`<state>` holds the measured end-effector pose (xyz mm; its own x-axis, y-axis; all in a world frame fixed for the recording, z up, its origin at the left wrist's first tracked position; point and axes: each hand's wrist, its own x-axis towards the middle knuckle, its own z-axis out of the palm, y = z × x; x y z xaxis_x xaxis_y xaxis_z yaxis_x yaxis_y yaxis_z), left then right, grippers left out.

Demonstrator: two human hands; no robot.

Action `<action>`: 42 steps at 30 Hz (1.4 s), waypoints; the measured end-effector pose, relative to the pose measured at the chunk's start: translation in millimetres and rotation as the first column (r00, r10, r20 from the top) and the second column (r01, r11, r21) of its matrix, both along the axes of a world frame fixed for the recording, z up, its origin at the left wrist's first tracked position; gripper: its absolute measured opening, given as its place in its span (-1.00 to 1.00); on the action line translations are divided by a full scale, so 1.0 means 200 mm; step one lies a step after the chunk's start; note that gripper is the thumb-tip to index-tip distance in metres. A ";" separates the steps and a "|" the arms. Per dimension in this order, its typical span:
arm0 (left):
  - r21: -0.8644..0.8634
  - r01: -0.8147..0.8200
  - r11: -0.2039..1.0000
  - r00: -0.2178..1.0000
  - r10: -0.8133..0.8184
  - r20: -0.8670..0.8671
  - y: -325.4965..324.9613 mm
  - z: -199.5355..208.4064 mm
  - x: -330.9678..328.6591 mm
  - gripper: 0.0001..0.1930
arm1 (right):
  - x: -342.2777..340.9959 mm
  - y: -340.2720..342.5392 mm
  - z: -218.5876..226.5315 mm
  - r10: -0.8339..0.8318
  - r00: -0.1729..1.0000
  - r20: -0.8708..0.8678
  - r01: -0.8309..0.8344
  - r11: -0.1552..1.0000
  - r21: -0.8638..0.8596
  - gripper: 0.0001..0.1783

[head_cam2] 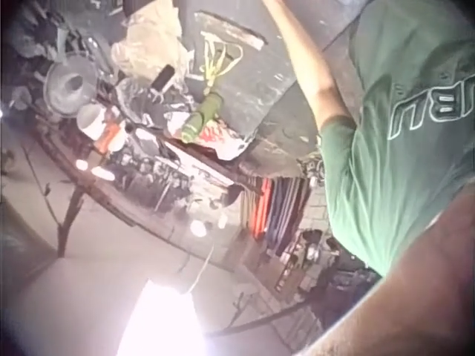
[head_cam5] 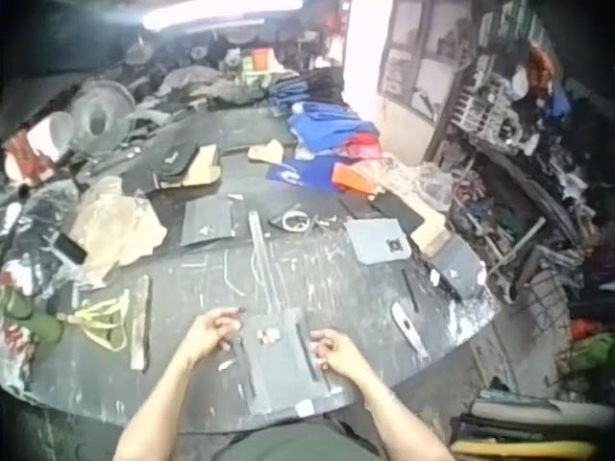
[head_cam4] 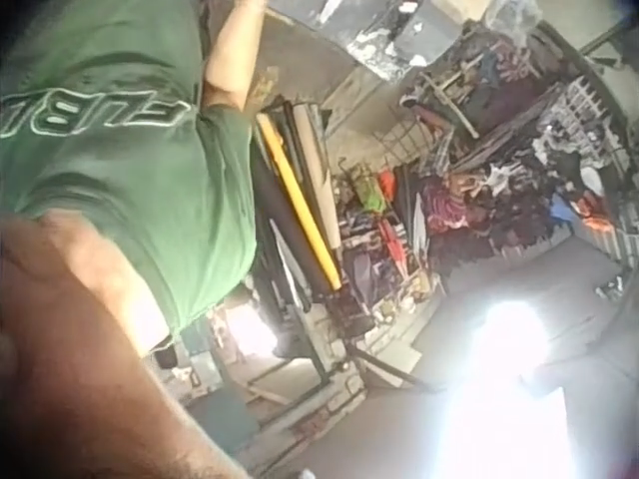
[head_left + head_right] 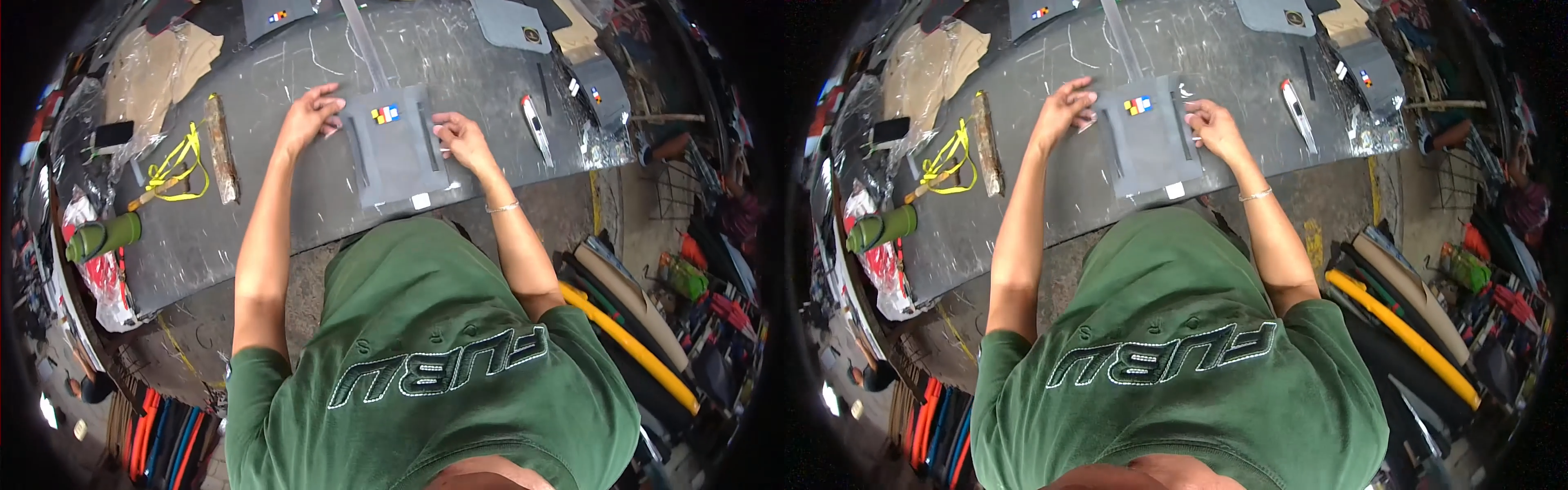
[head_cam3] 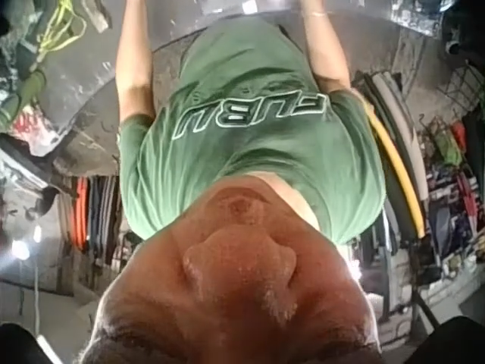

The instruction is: Cutting rectangular sections out of grey material using a utility knife and a metal ruler on a workshop table.

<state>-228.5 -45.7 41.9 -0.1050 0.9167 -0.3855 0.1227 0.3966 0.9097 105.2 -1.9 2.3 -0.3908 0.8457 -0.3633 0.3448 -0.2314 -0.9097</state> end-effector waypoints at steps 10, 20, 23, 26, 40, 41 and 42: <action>0.068 -0.027 0.997 0.964 0.008 0.268 0.03 -0.29 -0.05 -0.42 | 0.00 -0.20 -0.03 -0.410 0.908 -0.093 0.415 0.909 0.043 -0.51; 0.516 0.665 0.540 0.643 -0.062 -0.763 0.16 0.30 0.19 -0.13 | -0.18 -0.17 0.56 0.123 0.934 0.336 -0.295 0.795 0.530 -0.75; 0.440 0.733 0.518 0.676 -0.484 -0.556 0.24 0.40 0.22 -0.56 | -0.17 -0.11 0.82 0.071 0.888 0.455 -0.382 0.664 0.642 -0.74; 0.396 0.515 0.760 0.830 -0.327 -0.451 0.18 0.52 0.21 -0.71 | -0.08 -0.06 1.00 -0.327 0.878 0.349 -0.219 0.374 0.901 -0.55; -0.253 -0.140 0.957 0.934 0.212 0.288 -0.61 -0.13 0.13 -0.67 | 0.08 -0.65 0.19 -0.517 0.851 0.097 0.511 0.771 -0.380 -0.44; -0.313 -0.064 0.947 0.951 0.154 0.270 -0.59 -0.17 0.08 -0.62 | 0.06 -0.68 0.19 -0.523 0.843 0.123 0.524 0.748 -0.407 -0.48; -0.281 -0.080 0.956 0.979 0.129 0.160 -0.56 -0.17 0.08 -0.61 | 0.04 -0.70 0.22 -0.494 0.854 0.164 0.514 0.746 -0.424 -0.51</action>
<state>-212.6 -158.7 8.0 -0.1034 0.7623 -0.6389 -0.0840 0.6333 0.7693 113.7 -141.2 47.0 0.0692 0.6619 -0.7464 0.0963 -0.7491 -0.6554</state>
